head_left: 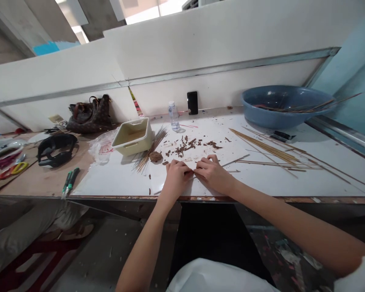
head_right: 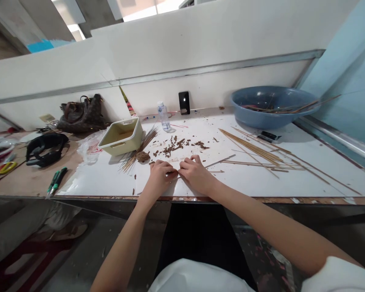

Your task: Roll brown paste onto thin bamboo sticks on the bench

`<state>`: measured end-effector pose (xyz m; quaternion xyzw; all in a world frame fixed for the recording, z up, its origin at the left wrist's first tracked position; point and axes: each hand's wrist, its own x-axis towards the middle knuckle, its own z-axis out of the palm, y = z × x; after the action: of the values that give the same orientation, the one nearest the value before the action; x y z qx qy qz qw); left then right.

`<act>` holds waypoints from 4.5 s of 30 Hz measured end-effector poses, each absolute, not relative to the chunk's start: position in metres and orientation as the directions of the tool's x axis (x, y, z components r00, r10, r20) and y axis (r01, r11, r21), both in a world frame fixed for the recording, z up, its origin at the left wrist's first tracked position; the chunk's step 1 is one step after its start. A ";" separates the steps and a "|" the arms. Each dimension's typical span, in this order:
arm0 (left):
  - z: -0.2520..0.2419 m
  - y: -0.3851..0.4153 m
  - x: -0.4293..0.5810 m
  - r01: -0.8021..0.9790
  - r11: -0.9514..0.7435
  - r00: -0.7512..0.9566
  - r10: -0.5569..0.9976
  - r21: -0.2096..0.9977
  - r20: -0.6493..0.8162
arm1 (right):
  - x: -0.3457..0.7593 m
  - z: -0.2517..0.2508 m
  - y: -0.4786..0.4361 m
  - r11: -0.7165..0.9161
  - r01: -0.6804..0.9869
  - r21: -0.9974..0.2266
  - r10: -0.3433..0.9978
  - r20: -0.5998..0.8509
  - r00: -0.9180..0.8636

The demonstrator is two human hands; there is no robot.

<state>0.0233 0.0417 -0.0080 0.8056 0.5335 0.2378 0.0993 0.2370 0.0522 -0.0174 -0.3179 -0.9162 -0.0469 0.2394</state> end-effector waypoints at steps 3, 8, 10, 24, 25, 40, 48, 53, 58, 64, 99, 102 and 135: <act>-0.007 0.043 0.025 0.810 -0.417 0.326 0.904 0.411 0.275 | 0.236 -0.014 0.056 0.825 0.561 -0.062 0.525 0.451 -0.722; -0.006 0.047 0.024 0.829 -0.407 0.334 0.910 0.383 0.245 | 0.236 -0.010 0.056 0.845 0.535 -0.009 0.485 0.433 -0.759; -0.007 0.047 0.019 0.831 -0.415 0.338 0.905 0.370 0.257 | 0.237 -0.010 0.053 0.826 0.563 0.006 0.503 0.443 -0.743; -0.004 0.044 -0.009 0.849 -0.394 0.283 0.901 0.352 0.328 | 0.235 -0.014 0.054 0.734 0.650 -0.198 0.657 0.450 -0.605; -0.005 0.046 -0.009 0.849 -0.390 0.277 0.903 0.357 0.328 | 0.232 -0.013 0.054 0.730 0.649 -0.212 0.666 0.435 -0.607; -0.001 0.050 -0.015 0.885 -0.390 0.292 0.891 0.256 0.348 | 0.223 -0.013 0.054 0.730 0.654 -0.198 0.672 0.383 -0.633; -0.008 0.052 -0.012 0.840 -0.473 0.379 0.863 0.266 0.335 | 0.208 -0.004 0.060 0.749 0.624 -0.222 0.661 0.311 -0.683; -0.019 0.056 -0.012 0.810 -0.475 0.354 0.863 0.344 0.359 | 0.205 -0.013 0.062 0.731 0.614 -0.299 0.682 0.323 -0.656; -0.015 0.060 -0.013 0.819 -0.479 0.365 0.860 0.317 0.357 | 0.207 -0.019 0.063 0.727 0.608 -0.318 0.686 0.333 -0.647; -0.016 0.060 -0.025 0.817 -0.479 0.349 0.854 0.320 0.386 | 0.211 -0.016 0.063 0.693 0.651 -0.310 0.720 0.338 -0.606; -0.004 0.032 -0.015 0.888 -0.425 0.330 0.856 0.177 0.398 | 0.209 -0.005 0.042 0.737 0.674 -0.055 0.644 0.361 -0.674; -0.001 0.034 -0.010 0.891 -0.420 0.332 0.863 0.174 0.382 | 0.205 -0.003 0.045 0.752 0.658 -0.032 0.626 0.349 -0.698; -0.011 0.044 0.009 0.853 -0.465 0.370 0.860 0.239 0.352 | 0.216 -0.006 0.058 0.699 0.669 -0.252 0.714 0.311 -0.628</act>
<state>0.0092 0.0435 -0.0111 0.8277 0.5171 0.2178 0.0080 0.2159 0.0579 -0.0058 -0.3840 -0.9005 0.0561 0.1964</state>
